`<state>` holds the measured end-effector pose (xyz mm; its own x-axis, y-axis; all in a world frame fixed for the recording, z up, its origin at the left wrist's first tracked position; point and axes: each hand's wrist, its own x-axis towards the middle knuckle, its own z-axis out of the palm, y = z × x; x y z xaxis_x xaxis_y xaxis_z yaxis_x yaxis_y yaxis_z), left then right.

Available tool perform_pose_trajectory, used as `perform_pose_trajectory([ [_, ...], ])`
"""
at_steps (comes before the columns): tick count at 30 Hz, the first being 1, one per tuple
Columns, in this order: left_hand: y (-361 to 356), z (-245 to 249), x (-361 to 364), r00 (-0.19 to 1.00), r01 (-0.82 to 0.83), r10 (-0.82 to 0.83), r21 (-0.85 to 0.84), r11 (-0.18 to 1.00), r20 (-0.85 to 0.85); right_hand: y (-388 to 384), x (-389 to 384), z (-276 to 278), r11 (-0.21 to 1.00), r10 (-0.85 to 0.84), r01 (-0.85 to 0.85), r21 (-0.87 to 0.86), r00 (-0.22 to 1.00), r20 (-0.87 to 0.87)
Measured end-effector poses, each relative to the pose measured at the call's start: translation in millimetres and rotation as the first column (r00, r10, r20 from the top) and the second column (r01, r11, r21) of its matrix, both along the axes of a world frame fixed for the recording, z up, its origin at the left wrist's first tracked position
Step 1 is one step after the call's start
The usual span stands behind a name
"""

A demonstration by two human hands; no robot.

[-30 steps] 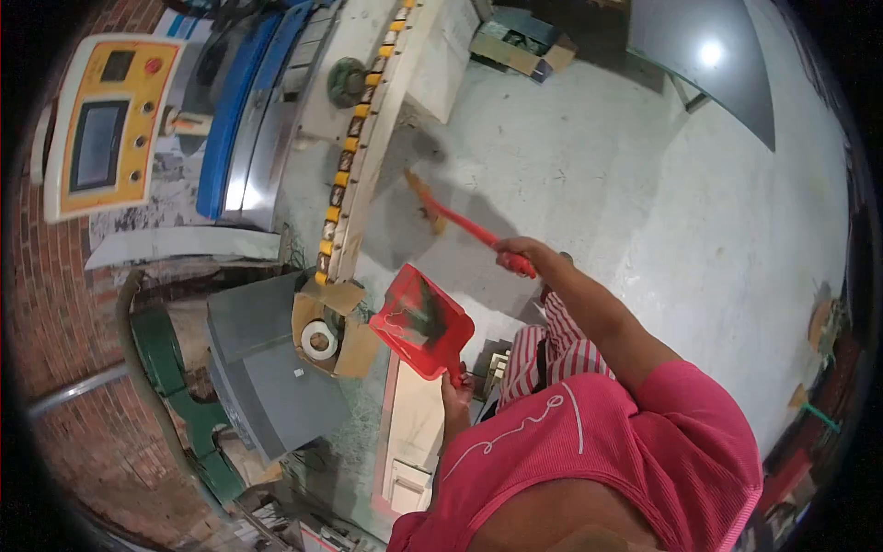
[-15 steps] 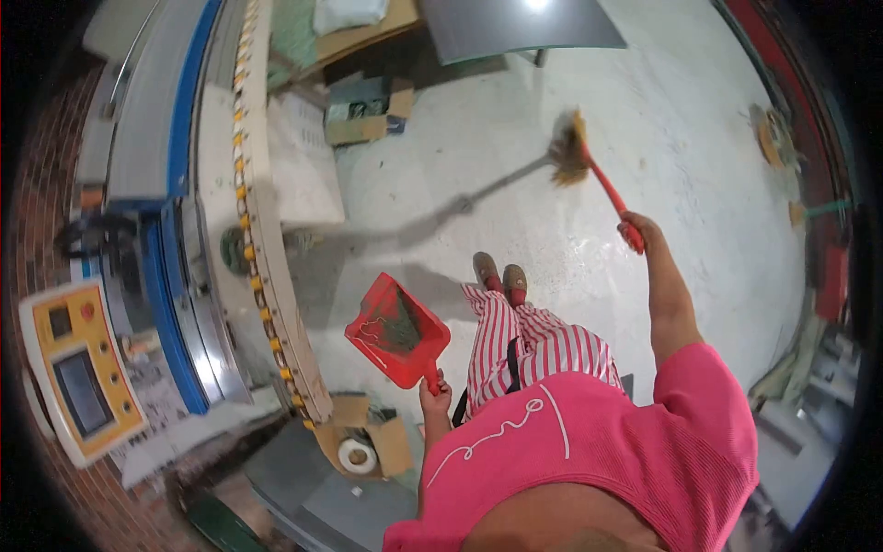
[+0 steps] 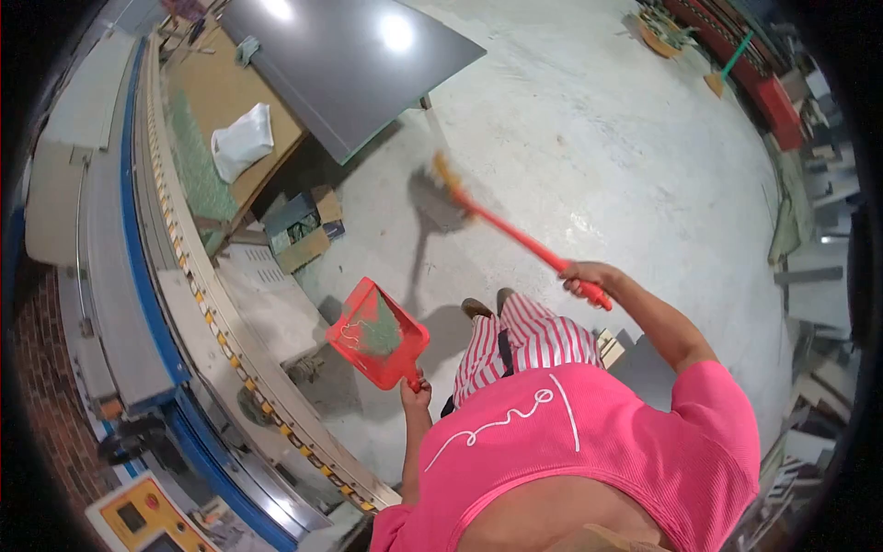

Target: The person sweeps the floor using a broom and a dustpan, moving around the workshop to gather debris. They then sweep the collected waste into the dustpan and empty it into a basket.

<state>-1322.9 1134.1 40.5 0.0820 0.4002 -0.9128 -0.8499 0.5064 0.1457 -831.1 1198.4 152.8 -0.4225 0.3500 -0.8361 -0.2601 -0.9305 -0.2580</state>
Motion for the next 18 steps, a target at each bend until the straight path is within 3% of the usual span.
perform_pose_trajectory([
  [3,35,-1,4,0.998,0.069,-0.069,-0.046,0.997,0.015,5,-47,16,0.974,0.075,-0.126,-0.189,0.964,-0.256],
  [6,58,0,7,0.984,0.17,-0.172,-0.042,0.984,-0.037,27,-82,0,0.936,0.108,-0.212,-0.281,0.932,-0.345],
  [8,69,1,14,0.977,0.212,-0.213,-0.035,0.977,-0.006,40,-99,-18,0.788,0.586,-0.612,-0.064,0.778,-0.226],
  [11,87,13,37,0.965,0.258,-0.261,-0.062,0.964,-0.04,52,-107,-53,0.712,0.689,-0.702,0.033,0.688,-0.227],
  [13,94,15,52,0.962,0.264,-0.268,-0.086,0.961,-0.044,53,-83,-72,0.731,0.672,-0.682,0.026,0.712,-0.204],
  [15,99,18,71,0.972,0.234,-0.234,-0.067,0.97,0.006,50,-45,-115,0.879,0.442,-0.474,-0.042,0.847,-0.295],
  [18,106,23,101,0.976,0.216,-0.215,-0.062,0.974,0.016,65,48,-81,0.965,0.199,-0.224,-0.137,0.965,-0.171],
])
